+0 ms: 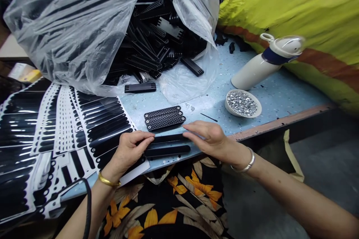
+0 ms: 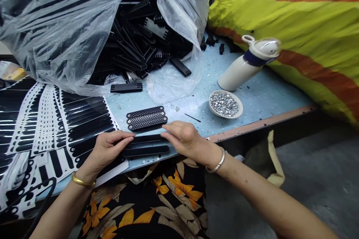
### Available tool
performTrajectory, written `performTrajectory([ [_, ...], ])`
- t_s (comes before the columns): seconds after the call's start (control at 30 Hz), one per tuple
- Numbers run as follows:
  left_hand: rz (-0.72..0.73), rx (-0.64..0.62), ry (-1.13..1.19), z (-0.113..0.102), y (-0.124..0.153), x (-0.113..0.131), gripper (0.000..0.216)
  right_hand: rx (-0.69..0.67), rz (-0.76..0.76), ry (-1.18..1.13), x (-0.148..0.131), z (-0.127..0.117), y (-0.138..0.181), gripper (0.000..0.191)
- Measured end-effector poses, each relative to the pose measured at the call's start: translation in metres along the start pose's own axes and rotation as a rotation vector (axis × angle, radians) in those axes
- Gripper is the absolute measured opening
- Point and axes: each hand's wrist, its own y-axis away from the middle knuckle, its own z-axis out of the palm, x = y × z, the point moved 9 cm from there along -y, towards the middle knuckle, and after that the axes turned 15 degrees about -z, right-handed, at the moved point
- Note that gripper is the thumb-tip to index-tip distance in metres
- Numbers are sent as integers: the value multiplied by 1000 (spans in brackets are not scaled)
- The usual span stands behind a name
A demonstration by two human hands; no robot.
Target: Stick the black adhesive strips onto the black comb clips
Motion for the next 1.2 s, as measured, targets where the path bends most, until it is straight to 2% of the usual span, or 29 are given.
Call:
performTrajectory([
  [0.13,11,18,4,0,1,1,14,94,170,56,7,-24,22,15],
  [0.23,26,28,-17,0,2,0,14,96,206,-2,6,-19,32,13],
  [0.37,64,63,-83,-2,5,2,15,117,169,-76,1,-7,31,16],
  [0.53,321,174,-313,-3,23,36,17,143,108,-88,-3,-2,26,20],
  [0.67,514,230,-527,7,37,64,16,114,93,-62,-2,3,26,20],
  [0.83,641,183,-607,27,38,79,13,98,60,-42,-2,4,27,21],
  [0.97,625,101,-598,36,31,77,15,138,85,-31,2,-6,35,29],
  [1.2,622,24,-489,39,25,74,23,184,105,-74,7,2,42,19],
])
